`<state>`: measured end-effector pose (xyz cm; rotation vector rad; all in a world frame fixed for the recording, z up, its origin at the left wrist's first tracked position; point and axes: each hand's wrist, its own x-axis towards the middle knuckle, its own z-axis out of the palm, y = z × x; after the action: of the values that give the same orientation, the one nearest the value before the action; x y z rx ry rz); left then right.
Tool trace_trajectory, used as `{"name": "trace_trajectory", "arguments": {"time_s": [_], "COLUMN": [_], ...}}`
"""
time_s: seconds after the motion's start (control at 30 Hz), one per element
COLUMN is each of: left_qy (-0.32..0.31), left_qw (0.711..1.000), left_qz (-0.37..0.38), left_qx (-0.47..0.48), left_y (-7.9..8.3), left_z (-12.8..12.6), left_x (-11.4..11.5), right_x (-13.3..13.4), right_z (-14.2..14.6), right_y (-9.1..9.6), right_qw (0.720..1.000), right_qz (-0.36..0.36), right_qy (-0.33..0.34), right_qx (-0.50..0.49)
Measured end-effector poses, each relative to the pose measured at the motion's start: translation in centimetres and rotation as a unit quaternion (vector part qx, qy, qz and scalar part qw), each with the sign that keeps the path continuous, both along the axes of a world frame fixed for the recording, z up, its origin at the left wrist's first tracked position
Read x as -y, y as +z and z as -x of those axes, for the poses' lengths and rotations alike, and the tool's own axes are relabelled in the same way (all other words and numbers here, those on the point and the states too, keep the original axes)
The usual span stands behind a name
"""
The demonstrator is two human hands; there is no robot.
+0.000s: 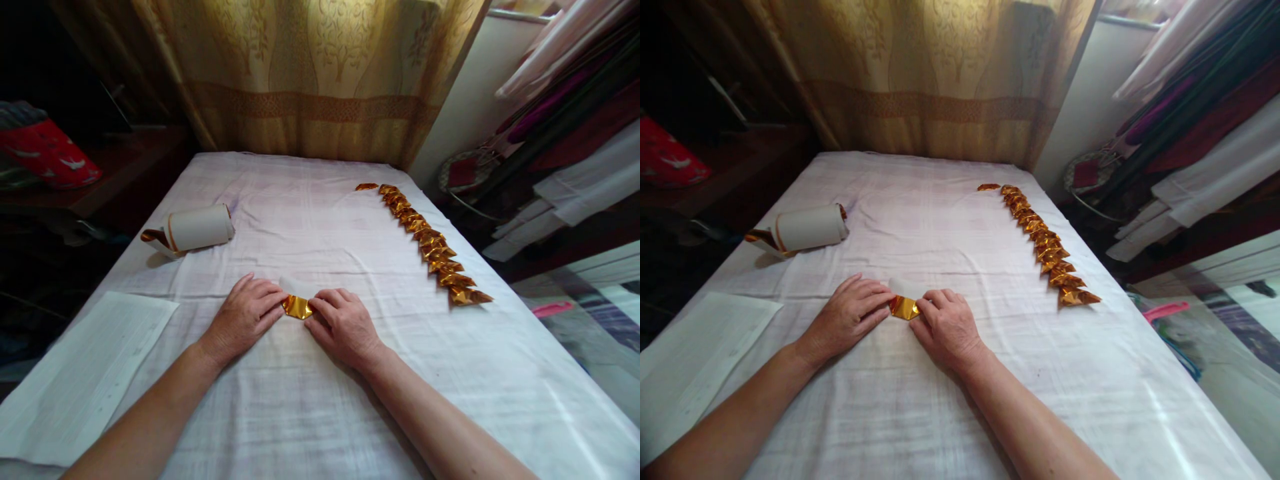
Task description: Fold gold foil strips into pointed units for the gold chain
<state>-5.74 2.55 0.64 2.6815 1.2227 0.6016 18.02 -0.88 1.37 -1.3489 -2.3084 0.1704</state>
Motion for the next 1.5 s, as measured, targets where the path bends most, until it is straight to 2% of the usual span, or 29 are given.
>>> {"name": "trace_trajectory", "arguments": {"time_s": [0.4,0.87,1.17,1.4,1.5], "left_qy": [-0.024,-0.015,0.001,0.064,0.074], "left_qw": [0.999,0.999,1.000,0.998,0.997], "left_qz": [0.018,-0.017,-0.015,0.004,0.006], "left_qx": [0.013,0.032,0.022,-0.001,-0.013], "left_y": [0.5,0.3,0.3,0.2,0.1], "left_z": [-0.2,-0.9,-1.3,-1.7,-2.0], "left_x": [0.7,1.0,1.4,1.7,1.9], "right_x": [-0.7,-0.8,-1.4,-1.4,-1.3], "right_z": [-0.9,-1.3,-1.4,-0.9,-0.8], "right_y": [-0.2,-0.6,-1.5,-1.7,-1.6], "right_qw": [0.998,0.998,0.996,0.995,0.996], "right_qz": [0.014,0.010,0.030,0.036,0.048], "right_qy": [0.053,0.062,0.026,-0.046,-0.055], "right_qx": [0.030,-0.021,-0.076,-0.076,-0.057]}}
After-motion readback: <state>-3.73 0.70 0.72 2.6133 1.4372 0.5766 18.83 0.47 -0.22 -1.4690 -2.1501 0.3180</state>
